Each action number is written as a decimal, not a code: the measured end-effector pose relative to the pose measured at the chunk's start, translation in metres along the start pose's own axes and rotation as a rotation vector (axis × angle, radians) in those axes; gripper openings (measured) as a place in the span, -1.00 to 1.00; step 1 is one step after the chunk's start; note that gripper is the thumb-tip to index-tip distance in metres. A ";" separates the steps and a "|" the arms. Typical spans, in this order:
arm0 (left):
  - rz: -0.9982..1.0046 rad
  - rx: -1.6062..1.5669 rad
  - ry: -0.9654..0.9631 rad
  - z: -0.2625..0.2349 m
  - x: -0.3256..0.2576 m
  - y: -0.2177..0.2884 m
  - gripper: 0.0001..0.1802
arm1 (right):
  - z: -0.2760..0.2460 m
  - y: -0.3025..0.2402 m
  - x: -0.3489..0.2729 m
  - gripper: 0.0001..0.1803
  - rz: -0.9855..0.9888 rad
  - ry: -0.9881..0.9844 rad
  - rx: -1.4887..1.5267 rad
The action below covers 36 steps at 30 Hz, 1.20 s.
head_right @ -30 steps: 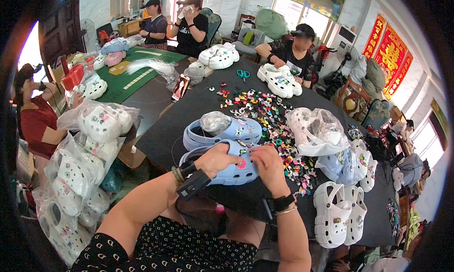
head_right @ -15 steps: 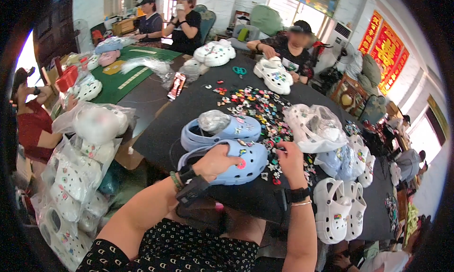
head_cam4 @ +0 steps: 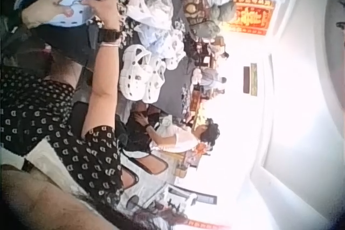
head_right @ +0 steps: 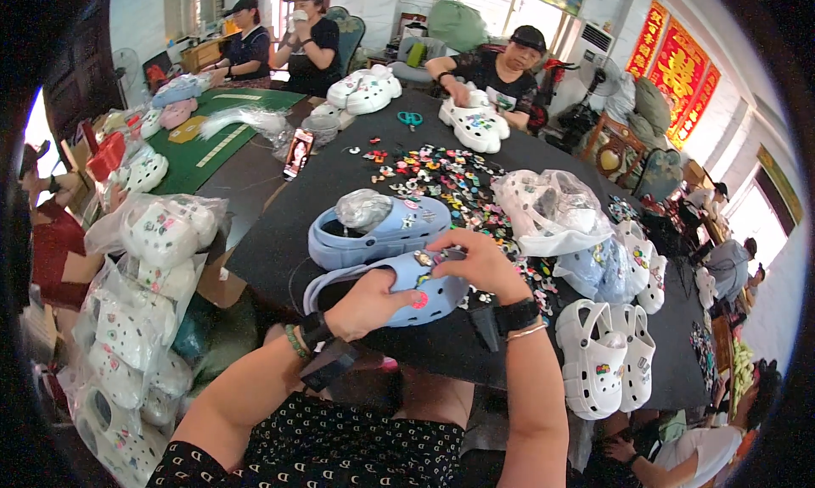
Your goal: Decorating rubber clogs with plastic charms and packaging them in bags.
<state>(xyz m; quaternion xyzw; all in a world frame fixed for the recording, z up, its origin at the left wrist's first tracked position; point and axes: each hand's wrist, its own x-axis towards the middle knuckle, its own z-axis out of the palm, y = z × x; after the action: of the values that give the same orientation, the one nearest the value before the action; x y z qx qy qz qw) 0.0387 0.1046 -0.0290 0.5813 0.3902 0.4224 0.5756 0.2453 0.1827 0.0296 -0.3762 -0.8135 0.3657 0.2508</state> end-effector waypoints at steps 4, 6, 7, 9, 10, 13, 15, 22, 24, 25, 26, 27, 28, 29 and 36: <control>0.033 0.087 -0.013 -0.001 0.000 0.001 -0.58 | 0.003 -0.002 -0.001 -0.67 0.000 0.026 -0.045; 0.038 0.124 0.003 -0.001 -0.001 0.001 -0.57 | 0.004 0.005 -0.002 -0.70 -0.022 0.041 -0.015; 0.036 0.109 -0.003 0.000 -0.002 0.002 -0.58 | 0.006 0.008 -0.002 -0.72 -0.038 0.063 0.011; 0.029 0.087 -0.014 0.000 -0.001 -0.001 -0.58 | 0.010 0.013 -0.003 -0.75 -0.063 0.089 0.006; 0.031 0.086 -0.012 0.001 -0.002 -0.001 -0.58 | 0.011 0.015 -0.004 -0.78 -0.086 0.118 0.000; 0.070 0.091 0.065 0.002 -0.005 0.000 -0.66 | 0.017 0.013 -0.003 -0.82 -0.108 0.153 -0.012; 0.136 0.051 0.082 0.005 -0.003 0.000 -0.67 | 0.019 0.017 -0.004 -0.84 -0.126 0.171 -0.009; -0.020 0.184 0.062 0.003 -0.007 0.016 -0.66 | 0.024 0.021 -0.002 -0.85 -0.101 0.237 -0.027; 0.041 0.088 0.067 0.004 -0.007 0.014 -0.64 | 0.023 0.023 -0.003 -0.84 -0.082 0.235 -0.003; 0.042 0.088 0.069 0.004 -0.006 0.010 -0.64 | 0.023 0.023 -0.003 -0.84 -0.062 0.232 0.022; 0.047 0.072 0.073 0.004 -0.005 0.008 -0.63 | 0.024 0.022 -0.003 -0.84 -0.065 0.229 0.023; 0.053 0.056 0.078 0.003 -0.005 0.007 -0.62 | 0.026 0.021 -0.002 -0.82 -0.043 0.232 0.082; 0.053 0.057 0.083 0.002 -0.005 0.005 -0.62 | 0.027 0.021 -0.001 -0.80 -0.021 0.234 0.141; 0.032 0.112 0.066 0.003 -0.008 0.011 -0.62 | 0.024 0.023 -0.002 -0.80 -0.018 0.236 0.139; 0.253 0.291 0.128 0.004 -0.006 0.001 -0.65 | 0.019 0.028 -0.006 -0.76 0.051 0.335 0.391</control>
<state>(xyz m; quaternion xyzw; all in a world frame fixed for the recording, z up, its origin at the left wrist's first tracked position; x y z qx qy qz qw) 0.0409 0.0976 -0.0281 0.6748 0.4065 0.4667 0.4020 0.2478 0.1831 -0.0045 -0.3963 -0.6648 0.4546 0.4407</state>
